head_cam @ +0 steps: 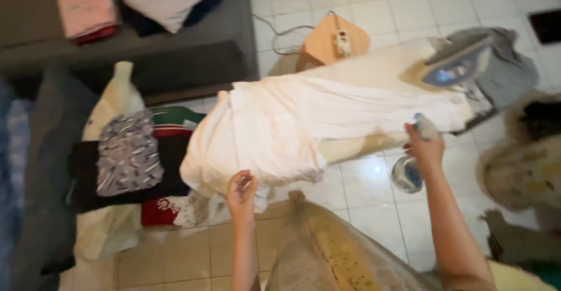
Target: The person buttons a white shirt on an ironing board, sprays it with liquid from a bottle, and irons the fabric with a steam iron.
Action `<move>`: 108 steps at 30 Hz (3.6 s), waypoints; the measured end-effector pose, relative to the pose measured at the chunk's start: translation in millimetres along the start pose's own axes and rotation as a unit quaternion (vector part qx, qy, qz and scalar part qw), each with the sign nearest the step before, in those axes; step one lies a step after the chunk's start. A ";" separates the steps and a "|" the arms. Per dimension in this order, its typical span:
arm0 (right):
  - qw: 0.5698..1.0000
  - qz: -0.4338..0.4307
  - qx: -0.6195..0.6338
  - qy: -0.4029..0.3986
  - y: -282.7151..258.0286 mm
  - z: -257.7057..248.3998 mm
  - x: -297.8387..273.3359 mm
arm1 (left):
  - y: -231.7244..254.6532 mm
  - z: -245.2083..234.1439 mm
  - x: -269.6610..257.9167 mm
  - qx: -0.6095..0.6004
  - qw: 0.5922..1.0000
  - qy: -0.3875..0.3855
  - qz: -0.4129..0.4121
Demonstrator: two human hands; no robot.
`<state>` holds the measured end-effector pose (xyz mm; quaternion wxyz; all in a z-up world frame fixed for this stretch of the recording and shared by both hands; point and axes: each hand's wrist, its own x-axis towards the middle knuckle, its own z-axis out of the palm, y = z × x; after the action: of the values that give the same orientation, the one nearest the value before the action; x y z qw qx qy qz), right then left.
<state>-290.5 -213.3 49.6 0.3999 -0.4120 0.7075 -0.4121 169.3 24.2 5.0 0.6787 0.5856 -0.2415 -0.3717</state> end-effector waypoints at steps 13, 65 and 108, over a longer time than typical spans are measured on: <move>0.952 -0.011 -0.092 -0.292 -84.3 244.4 -104.4 | 18.3 -87.4 37.3 -0.015 0.985 0.147 0.087; 0.867 -0.364 -0.115 -0.320 -80.0 541.8 -424.1 | 215.0 -277.9 305.6 0.464 0.857 -0.110 0.194; 0.918 -0.276 -0.046 -0.280 0.4 405.9 -304.3 | 48.7 -292.5 165.1 0.188 0.976 -0.024 0.103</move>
<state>180.5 -38.4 -20.2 0.4330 -0.7073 0.4431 -0.3405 503.6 76.0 -23.1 0.5850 0.6654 -0.3828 -0.2617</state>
